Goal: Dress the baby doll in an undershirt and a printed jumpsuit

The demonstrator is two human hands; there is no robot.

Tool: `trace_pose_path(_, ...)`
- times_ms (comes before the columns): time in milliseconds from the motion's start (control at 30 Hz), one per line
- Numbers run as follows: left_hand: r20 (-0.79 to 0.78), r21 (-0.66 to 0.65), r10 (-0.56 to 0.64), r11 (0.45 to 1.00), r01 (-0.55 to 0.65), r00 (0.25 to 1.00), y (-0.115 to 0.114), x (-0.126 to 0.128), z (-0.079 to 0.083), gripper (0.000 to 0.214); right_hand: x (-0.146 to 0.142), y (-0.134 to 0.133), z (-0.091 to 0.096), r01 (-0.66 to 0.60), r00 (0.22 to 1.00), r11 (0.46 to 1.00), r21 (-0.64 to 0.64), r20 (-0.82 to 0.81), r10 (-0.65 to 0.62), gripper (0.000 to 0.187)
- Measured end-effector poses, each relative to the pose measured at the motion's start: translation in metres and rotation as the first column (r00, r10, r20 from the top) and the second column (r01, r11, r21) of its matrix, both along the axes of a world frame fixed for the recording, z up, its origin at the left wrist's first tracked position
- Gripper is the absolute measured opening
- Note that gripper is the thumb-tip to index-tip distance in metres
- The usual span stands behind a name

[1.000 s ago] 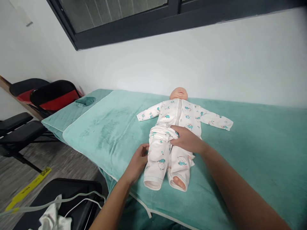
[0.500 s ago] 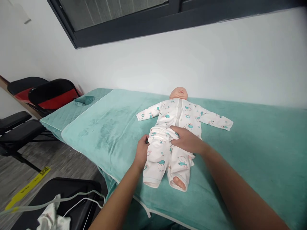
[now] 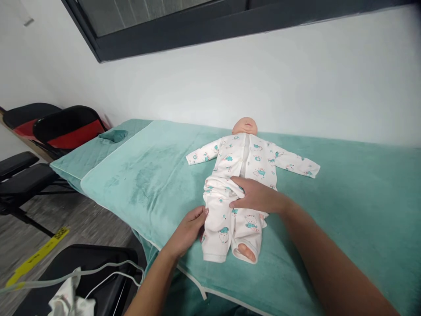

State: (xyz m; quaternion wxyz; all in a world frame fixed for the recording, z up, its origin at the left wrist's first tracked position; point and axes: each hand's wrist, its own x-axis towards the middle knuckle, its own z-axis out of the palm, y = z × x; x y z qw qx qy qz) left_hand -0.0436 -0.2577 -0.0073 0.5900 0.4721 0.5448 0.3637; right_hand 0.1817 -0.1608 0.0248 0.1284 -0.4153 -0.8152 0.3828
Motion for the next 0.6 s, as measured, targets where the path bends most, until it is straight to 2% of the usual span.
trace_pose_path(133,0.039,-0.024,-0.006,1.000,0.007,0.999,0.004,0.001,-0.008,0.041,-0.002,-0.001,-0.001,-0.011,1.000,1.000,0.011,0.012,0.011,0.050)
trace_pose_path(233,0.014,0.006,0.042,0.999,-0.042,0.999,0.008,0.001,-0.013,0.040,-0.004,-0.002,-0.001,-0.014,1.000,0.998,0.061,0.003,0.014,0.042)
trace_pose_path(400,-0.186,0.196,0.171,0.971,-0.134,0.968,0.021,0.006,-0.016,0.037,-0.007,-0.003,0.001,-0.053,0.997,0.994,0.099,-0.043,0.057,0.012)
trace_pose_path(600,-0.323,0.362,0.275,0.920,-0.151,0.906,0.034,0.018,-0.018,0.031,-0.011,-0.005,0.002,-0.044,0.990,0.990,0.137,-0.124,0.061,0.010)
